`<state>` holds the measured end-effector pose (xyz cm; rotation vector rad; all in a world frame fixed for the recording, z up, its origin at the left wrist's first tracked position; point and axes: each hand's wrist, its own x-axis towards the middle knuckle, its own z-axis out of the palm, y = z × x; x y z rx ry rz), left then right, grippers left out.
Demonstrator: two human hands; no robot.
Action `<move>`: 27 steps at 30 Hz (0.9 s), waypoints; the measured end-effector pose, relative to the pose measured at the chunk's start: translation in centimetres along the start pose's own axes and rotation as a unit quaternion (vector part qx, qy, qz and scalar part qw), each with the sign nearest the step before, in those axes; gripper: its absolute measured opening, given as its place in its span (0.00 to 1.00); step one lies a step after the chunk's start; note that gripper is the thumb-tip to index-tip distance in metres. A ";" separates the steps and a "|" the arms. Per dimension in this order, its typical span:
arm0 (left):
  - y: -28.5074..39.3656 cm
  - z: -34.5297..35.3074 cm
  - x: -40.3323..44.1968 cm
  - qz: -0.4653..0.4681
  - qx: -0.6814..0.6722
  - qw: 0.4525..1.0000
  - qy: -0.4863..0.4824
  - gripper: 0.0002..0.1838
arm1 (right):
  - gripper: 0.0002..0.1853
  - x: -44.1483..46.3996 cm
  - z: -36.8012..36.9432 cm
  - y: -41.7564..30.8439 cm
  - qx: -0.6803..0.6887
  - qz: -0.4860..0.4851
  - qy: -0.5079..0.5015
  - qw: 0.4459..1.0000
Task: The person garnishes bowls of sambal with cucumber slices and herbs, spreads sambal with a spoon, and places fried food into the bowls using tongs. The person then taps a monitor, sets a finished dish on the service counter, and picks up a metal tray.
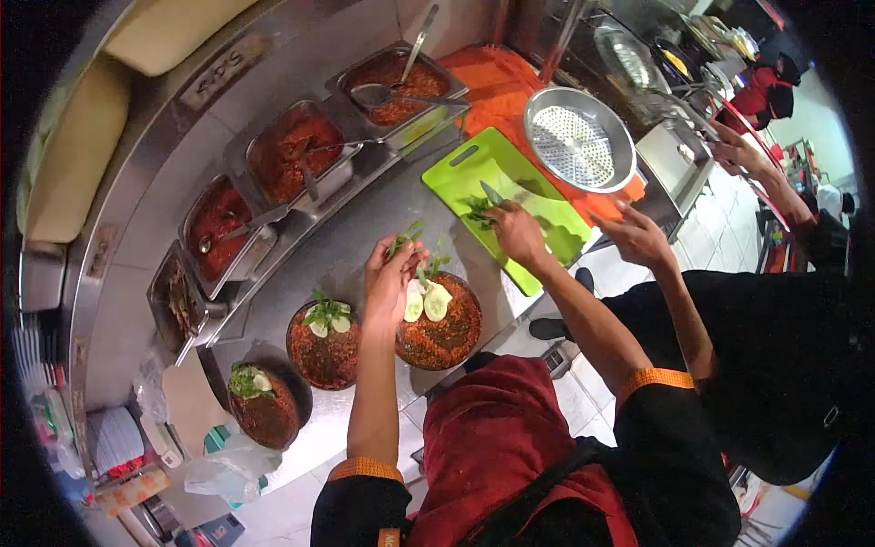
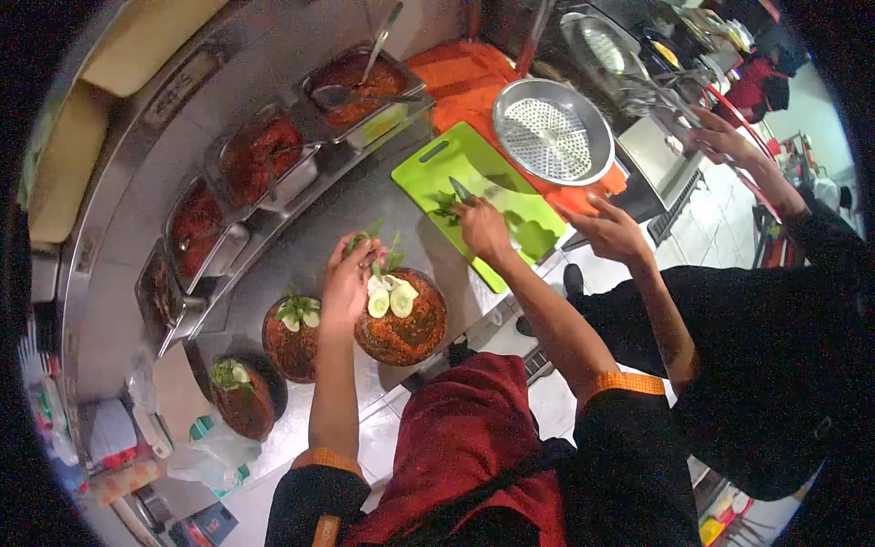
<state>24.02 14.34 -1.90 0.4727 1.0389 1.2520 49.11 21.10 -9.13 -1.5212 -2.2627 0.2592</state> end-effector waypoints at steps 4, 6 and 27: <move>2.1 -3.6 -4.8 0.006 -0.042 0.998 0.053 0.10 | 0.12 0.8 -4.4 -4.0 0.118 -0.010 0.002 0.993; 2.9 -4.8 -6.9 -0.006 -0.053 0.994 0.092 0.09 | 0.11 0.6 -5.5 -5.7 0.272 -0.040 -0.080 0.958; 0.0 -9.1 -17.8 0.048 -0.148 0.962 0.223 0.07 | 0.09 3.1 0.9 -13.4 0.156 -0.108 -0.297 0.936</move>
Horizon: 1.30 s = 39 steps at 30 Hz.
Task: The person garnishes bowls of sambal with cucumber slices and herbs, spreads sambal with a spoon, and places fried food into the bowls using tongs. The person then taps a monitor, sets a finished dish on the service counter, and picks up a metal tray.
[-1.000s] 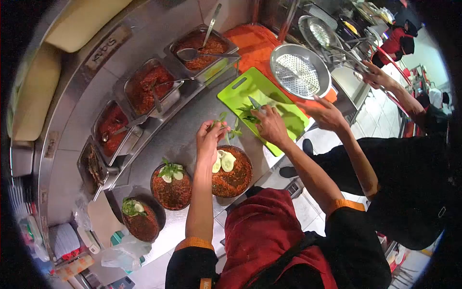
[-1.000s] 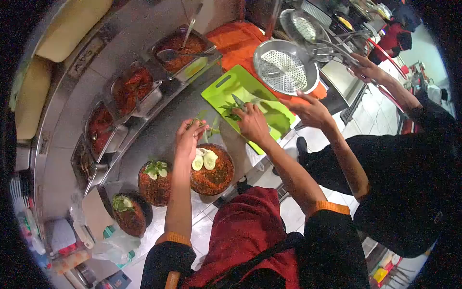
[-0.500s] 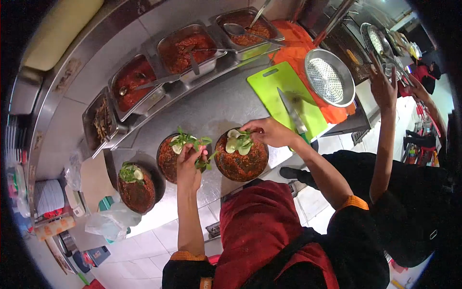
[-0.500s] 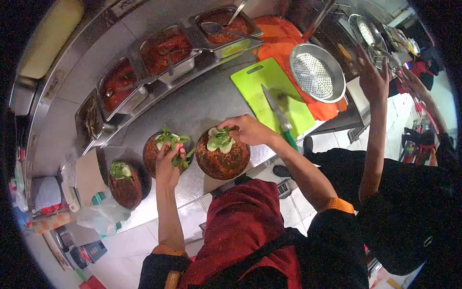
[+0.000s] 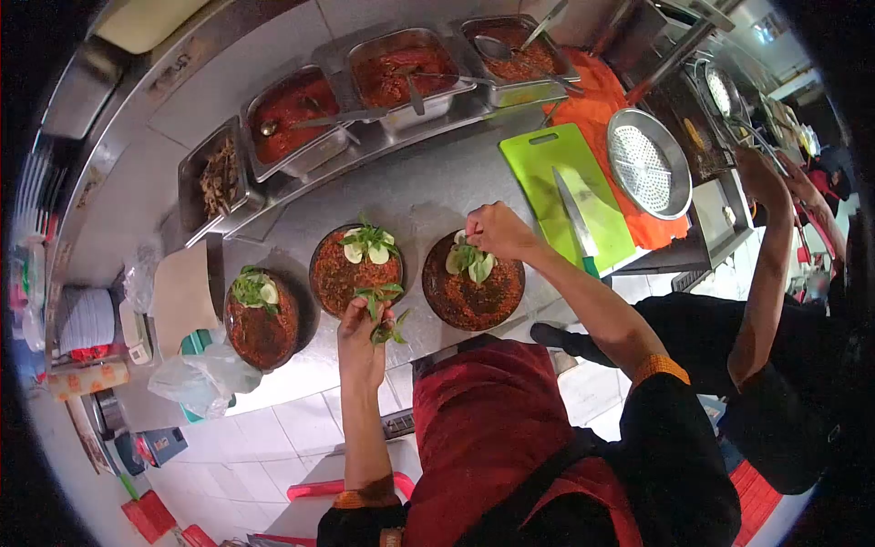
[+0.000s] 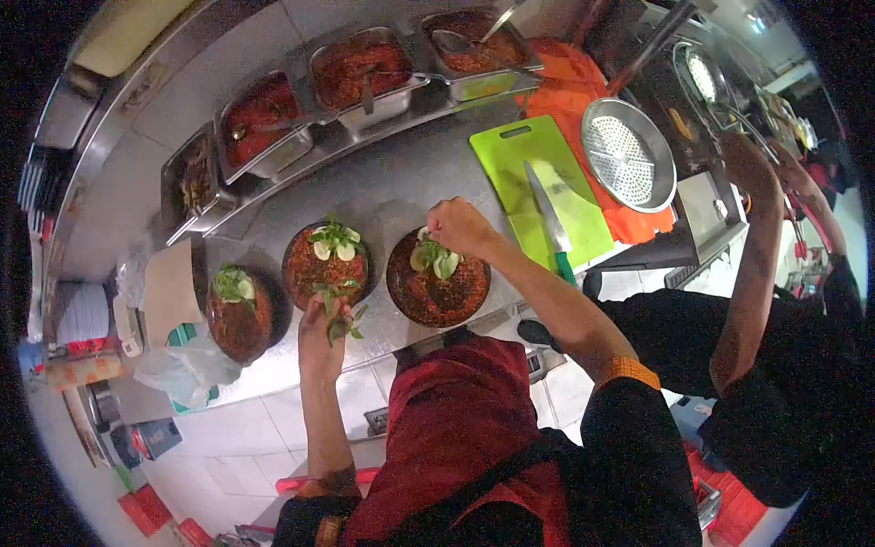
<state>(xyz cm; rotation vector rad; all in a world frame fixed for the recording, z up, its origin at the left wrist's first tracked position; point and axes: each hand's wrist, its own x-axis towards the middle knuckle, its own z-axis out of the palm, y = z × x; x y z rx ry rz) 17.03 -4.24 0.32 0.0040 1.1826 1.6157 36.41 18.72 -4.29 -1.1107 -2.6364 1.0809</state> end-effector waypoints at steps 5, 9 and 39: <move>-0.7 -1.8 -4.4 0.012 -0.031 0.998 0.050 0.08 | 0.10 -0.1 -0.2 0.0 -0.019 -0.059 0.026 0.998; -1.3 -3.4 -8.1 0.031 -0.103 0.989 0.101 0.13 | 0.11 -1.5 -1.5 -2.8 -0.013 -0.041 0.107 0.993; -29.2 -41.3 -17.9 0.120 -0.370 0.867 0.312 0.13 | 0.13 -1.0 41.9 -4.7 0.244 0.076 0.011 0.967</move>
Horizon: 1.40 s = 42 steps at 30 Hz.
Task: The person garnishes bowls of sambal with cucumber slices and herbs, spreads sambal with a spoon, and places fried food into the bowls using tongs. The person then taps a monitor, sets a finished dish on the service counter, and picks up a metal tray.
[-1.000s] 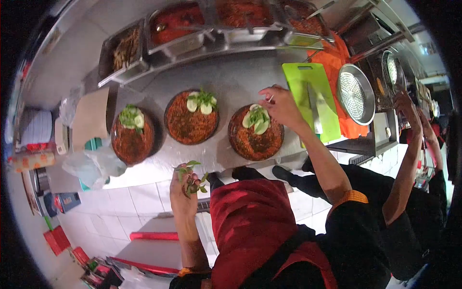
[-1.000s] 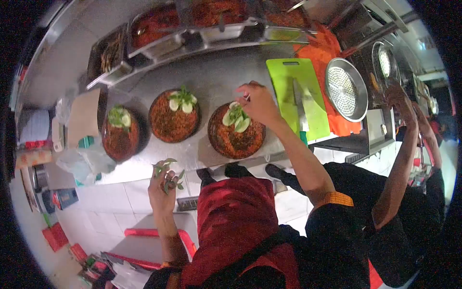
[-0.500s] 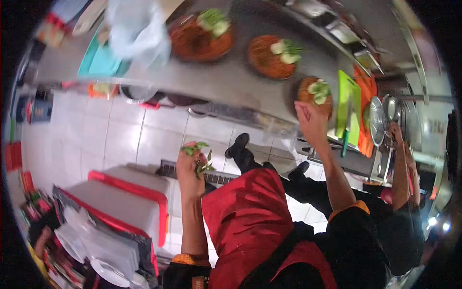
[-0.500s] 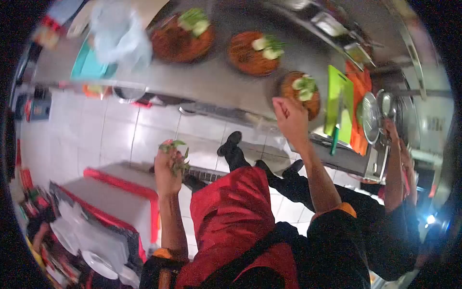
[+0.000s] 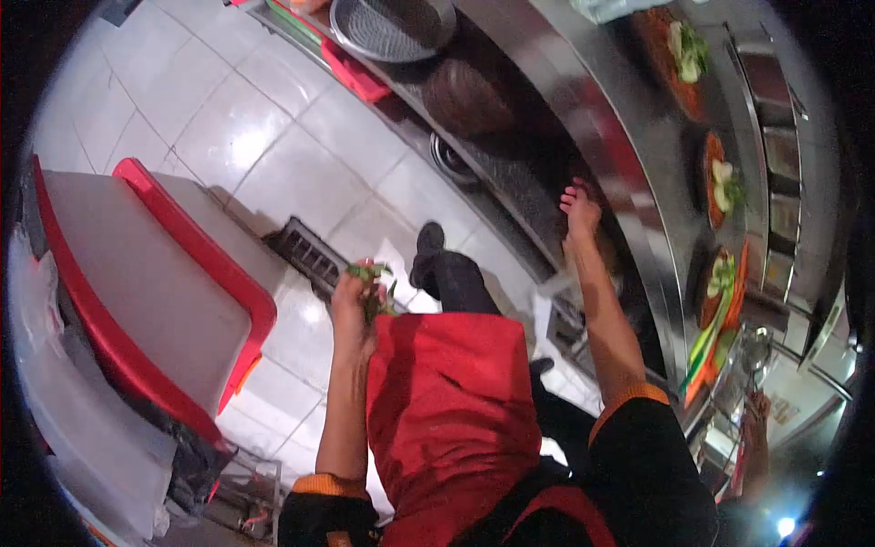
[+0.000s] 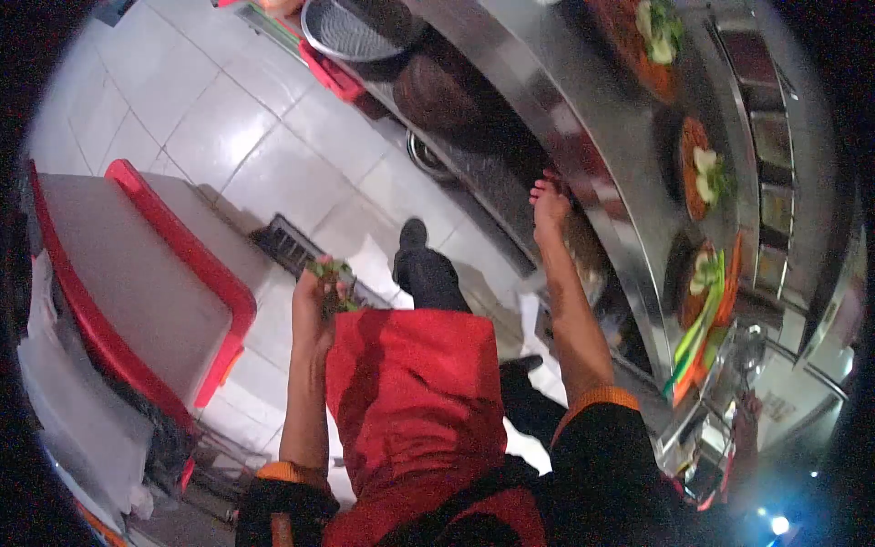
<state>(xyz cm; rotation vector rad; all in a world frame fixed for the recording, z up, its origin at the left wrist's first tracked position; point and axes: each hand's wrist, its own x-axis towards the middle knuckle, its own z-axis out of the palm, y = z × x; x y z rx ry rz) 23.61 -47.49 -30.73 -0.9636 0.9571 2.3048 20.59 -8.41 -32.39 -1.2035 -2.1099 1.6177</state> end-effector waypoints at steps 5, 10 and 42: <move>-1.6 -0.1 3.6 0.001 -0.018 1.000 0.014 0.15 | 0.11 8.5 2.0 2.2 -0.075 -0.066 0.017 0.995; -2.3 2.2 5.8 -0.007 -0.034 0.999 -0.015 0.16 | 0.13 10.0 5.7 -0.5 0.099 0.063 -0.060 0.991; -6.0 -2.5 12.7 0.024 0.069 0.989 -0.125 0.16 | 0.18 15.9 5.6 0.6 0.643 0.125 0.008 0.756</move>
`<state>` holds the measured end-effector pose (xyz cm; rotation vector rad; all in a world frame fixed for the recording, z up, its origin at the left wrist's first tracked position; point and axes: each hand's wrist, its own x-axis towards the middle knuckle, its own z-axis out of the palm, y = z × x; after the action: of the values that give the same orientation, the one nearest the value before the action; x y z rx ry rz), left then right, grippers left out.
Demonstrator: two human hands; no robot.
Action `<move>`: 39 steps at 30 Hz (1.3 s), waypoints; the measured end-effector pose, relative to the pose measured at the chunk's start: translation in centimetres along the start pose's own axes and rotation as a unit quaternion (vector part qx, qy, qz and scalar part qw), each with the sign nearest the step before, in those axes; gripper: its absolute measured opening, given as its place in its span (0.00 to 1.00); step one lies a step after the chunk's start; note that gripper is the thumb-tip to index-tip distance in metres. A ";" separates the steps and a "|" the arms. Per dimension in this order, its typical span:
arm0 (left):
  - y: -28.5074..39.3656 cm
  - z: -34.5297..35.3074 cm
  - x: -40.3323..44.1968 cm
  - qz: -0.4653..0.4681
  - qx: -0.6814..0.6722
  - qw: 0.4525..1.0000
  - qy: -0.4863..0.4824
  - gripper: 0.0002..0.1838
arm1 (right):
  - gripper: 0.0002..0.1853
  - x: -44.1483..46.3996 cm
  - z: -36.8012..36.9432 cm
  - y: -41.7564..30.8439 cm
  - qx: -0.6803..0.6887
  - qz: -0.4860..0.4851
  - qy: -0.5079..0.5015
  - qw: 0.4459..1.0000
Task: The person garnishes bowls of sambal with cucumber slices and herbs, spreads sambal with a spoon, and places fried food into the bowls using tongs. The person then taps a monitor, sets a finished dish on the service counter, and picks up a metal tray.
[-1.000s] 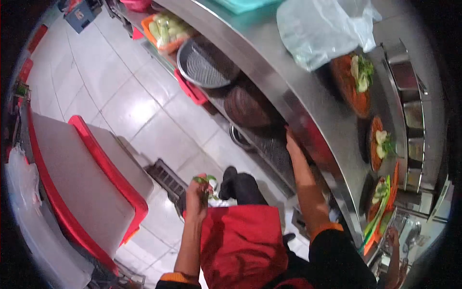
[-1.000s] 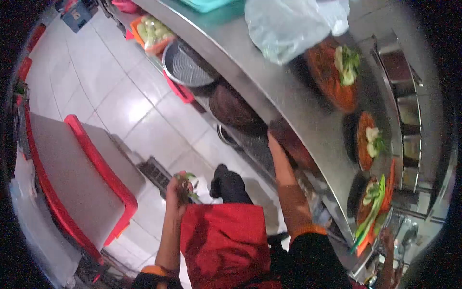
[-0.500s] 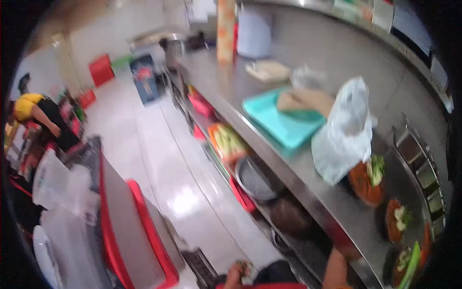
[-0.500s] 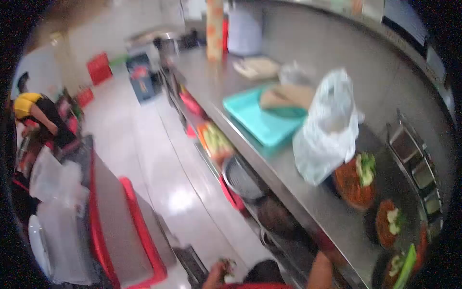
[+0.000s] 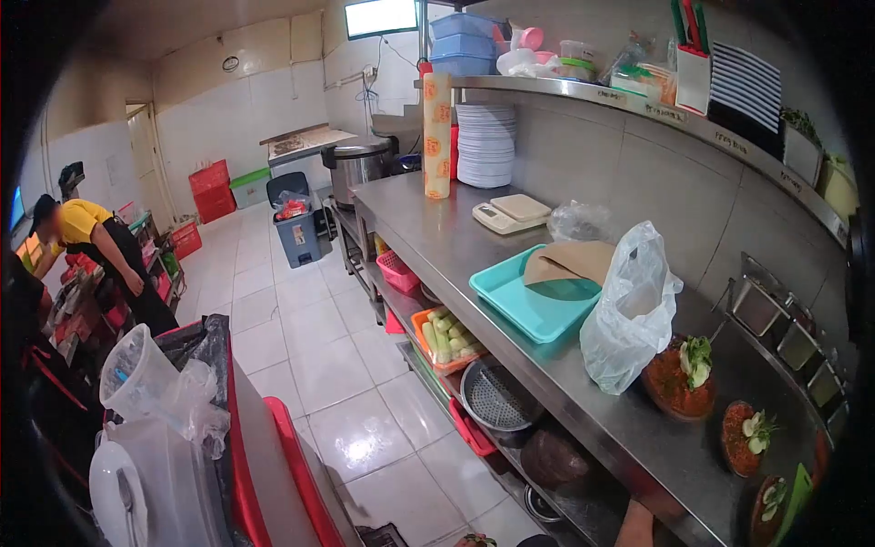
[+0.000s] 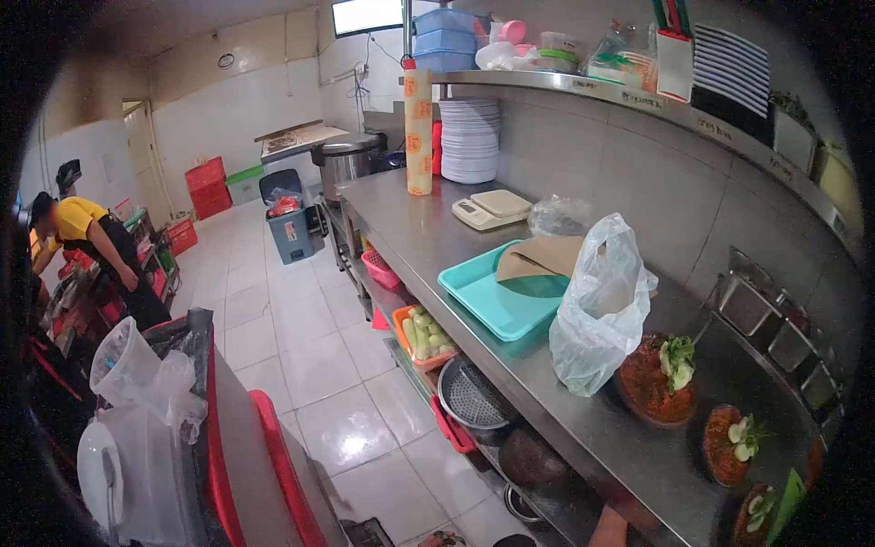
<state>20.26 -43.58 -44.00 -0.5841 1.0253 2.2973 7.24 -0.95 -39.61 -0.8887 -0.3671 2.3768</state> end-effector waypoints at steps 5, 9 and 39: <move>1.8 2.5 -4.1 -0.011 -0.022 1.000 -0.008 0.15 | 0.19 -1.6 -0.8 -0.9 0.080 0.005 0.027 0.996; 5.2 6.2 -10.4 -0.021 0.032 0.999 0.031 0.13 | 0.19 -5.0 -2.6 -1.4 0.187 0.017 0.064 0.980; 18.7 38.8 -22.7 -0.308 0.220 0.910 -0.169 0.15 | 0.20 -49.4 16.7 -19.4 -0.789 -0.385 -0.275 0.392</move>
<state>19.21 -31.01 3.00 -0.2530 0.9678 1.4799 34.63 -15.83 6.47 -0.1669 -2.7559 0.6345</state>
